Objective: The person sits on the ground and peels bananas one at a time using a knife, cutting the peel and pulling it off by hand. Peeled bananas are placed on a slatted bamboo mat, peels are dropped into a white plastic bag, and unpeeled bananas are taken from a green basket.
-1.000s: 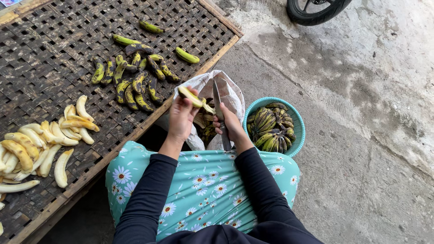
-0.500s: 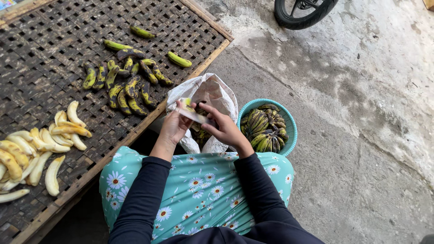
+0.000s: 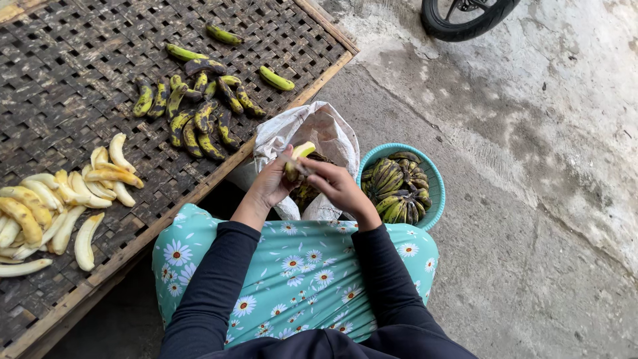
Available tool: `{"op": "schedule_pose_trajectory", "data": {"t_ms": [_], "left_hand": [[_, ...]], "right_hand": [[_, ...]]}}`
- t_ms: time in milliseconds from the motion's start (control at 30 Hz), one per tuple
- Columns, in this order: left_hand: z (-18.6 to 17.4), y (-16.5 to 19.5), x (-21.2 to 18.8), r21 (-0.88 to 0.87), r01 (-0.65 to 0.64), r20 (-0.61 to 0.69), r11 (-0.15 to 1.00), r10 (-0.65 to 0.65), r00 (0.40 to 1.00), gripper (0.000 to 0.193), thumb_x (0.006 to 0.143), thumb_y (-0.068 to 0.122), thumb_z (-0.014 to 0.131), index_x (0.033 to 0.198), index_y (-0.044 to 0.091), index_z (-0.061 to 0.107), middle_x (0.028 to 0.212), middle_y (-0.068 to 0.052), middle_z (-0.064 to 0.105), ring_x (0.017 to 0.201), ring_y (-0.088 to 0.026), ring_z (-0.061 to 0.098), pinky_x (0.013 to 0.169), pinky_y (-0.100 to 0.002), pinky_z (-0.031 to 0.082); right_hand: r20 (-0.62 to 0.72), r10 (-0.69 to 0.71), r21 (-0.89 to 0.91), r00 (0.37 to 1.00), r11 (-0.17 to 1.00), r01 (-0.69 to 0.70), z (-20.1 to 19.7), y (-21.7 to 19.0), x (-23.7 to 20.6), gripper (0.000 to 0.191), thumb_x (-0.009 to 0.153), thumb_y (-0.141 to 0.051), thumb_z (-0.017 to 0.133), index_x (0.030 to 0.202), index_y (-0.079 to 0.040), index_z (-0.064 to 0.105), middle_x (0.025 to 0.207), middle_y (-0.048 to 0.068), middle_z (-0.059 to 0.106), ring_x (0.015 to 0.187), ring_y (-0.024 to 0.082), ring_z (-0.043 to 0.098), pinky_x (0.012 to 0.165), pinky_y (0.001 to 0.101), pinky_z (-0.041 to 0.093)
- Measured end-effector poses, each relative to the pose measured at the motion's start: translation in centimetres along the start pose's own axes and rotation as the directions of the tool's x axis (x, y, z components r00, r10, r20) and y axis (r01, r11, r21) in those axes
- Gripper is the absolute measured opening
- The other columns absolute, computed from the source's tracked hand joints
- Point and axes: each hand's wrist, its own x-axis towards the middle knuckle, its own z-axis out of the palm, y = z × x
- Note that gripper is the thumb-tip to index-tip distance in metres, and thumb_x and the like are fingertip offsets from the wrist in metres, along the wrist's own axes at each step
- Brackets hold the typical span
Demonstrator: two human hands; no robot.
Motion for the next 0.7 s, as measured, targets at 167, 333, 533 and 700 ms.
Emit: {"op": "schedule_pose_trajectory", "data": {"t_ms": [167, 333, 533, 700], "left_hand": [[0.6, 0.0, -0.8, -0.100, -0.101, 0.180, 0.990, 0.118, 0.977, 0.042, 0.109, 0.028, 0.052, 0.141, 0.001, 0.056, 0.114, -0.012, 0.070, 0.088, -0.017, 0.068, 0.076, -0.028, 0.060], [0.5, -0.3, -0.1, -0.022, -0.188, 0.016, 0.982, 0.188, 0.982, 0.042, 0.107, 0.019, 0.045, 0.144, 0.000, 0.048, 0.115, -0.014, 0.068, 0.102, -0.020, 0.070, 0.089, -0.034, 0.062], [-1.3, -1.1, 0.7, 0.076, -0.217, -0.019, 0.973, 0.219, 0.976, 0.041, 0.105, 0.016, 0.054, 0.146, 0.008, 0.052, 0.114, -0.005, 0.069, 0.099, -0.013, 0.068, 0.085, -0.030, 0.059], [-1.3, -0.8, 0.6, 0.113, -0.216, 0.009, 0.970, 0.216, 0.976, 0.043, 0.108, 0.019, 0.059, 0.148, 0.005, 0.055, 0.110, -0.002, 0.069, 0.094, -0.009, 0.067, 0.081, -0.027, 0.058]], "right_hand": [[-0.274, 0.528, 0.490, 0.804, 0.796, -0.356, -0.8, 3.9, 0.0, 0.045, 0.111, -0.024, 0.050, 0.155, -0.013, 0.056, 0.082, 0.003, 0.057, 0.058, 0.011, 0.044, 0.048, 0.0296, 0.039], [-0.033, 0.659, 0.634, 0.752, 0.595, -0.494, -0.9, 4.8, 0.0, 0.055, 0.108, -0.029, 0.045, 0.160, -0.021, 0.030, 0.078, 0.000, 0.059, 0.057, 0.006, 0.049, 0.044, 0.0245, 0.042], [0.125, 0.382, 0.406, 0.916, 0.822, -0.398, -0.3, 2.4, 0.1, 0.067, 0.107, -0.022, 0.054, 0.167, -0.020, 0.024, 0.082, -0.002, 0.052, 0.068, 0.006, 0.046, 0.058, 0.0226, 0.041], [0.070, 0.100, 0.065, 0.993, 0.992, -0.104, -0.5, 1.2, 0.5, 0.058, 0.106, -0.015, 0.060, 0.161, -0.017, 0.040, 0.095, 0.002, 0.058, 0.086, 0.012, 0.055, 0.078, 0.0293, 0.050]]}}
